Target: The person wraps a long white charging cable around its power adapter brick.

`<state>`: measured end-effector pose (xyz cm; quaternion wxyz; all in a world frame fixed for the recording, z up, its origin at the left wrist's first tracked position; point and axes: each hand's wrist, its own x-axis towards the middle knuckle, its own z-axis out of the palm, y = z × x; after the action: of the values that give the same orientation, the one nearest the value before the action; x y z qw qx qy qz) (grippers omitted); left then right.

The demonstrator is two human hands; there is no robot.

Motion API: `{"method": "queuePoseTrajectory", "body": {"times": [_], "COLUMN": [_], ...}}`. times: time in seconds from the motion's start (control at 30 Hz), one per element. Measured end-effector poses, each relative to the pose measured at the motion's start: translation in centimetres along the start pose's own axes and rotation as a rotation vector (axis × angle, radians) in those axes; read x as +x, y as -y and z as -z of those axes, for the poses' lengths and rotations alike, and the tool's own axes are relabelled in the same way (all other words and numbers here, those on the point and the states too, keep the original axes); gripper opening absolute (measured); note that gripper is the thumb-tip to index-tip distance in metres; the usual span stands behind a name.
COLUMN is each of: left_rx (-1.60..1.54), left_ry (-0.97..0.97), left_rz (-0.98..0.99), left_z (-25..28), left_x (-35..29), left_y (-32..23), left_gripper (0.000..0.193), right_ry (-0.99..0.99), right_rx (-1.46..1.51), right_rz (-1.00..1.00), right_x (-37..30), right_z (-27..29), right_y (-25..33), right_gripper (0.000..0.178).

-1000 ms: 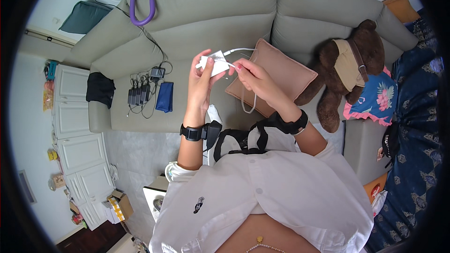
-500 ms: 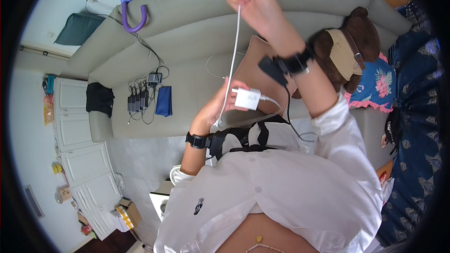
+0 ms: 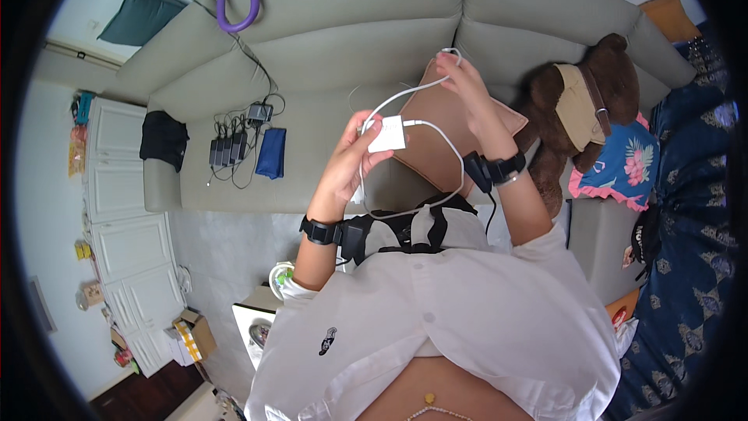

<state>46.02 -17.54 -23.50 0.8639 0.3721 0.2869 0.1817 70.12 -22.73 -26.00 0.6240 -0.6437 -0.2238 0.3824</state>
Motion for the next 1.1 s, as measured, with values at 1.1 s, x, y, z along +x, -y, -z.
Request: {"method": "queuePoseTrajectory", "body": {"times": [1.1], "left_rx": [0.077], "left_ry": [0.163], "left_rz": [0.109], "left_z": [1.8], "left_x": [-1.2], "left_y": [3.1], "left_gripper": [0.057], "right_ry": [0.644], "right_rx": [0.741], "right_rz": [-0.165], "right_x": [0.4], "right_z": [-5.0], "right_y": [1.2], "right_gripper": [0.025]}}
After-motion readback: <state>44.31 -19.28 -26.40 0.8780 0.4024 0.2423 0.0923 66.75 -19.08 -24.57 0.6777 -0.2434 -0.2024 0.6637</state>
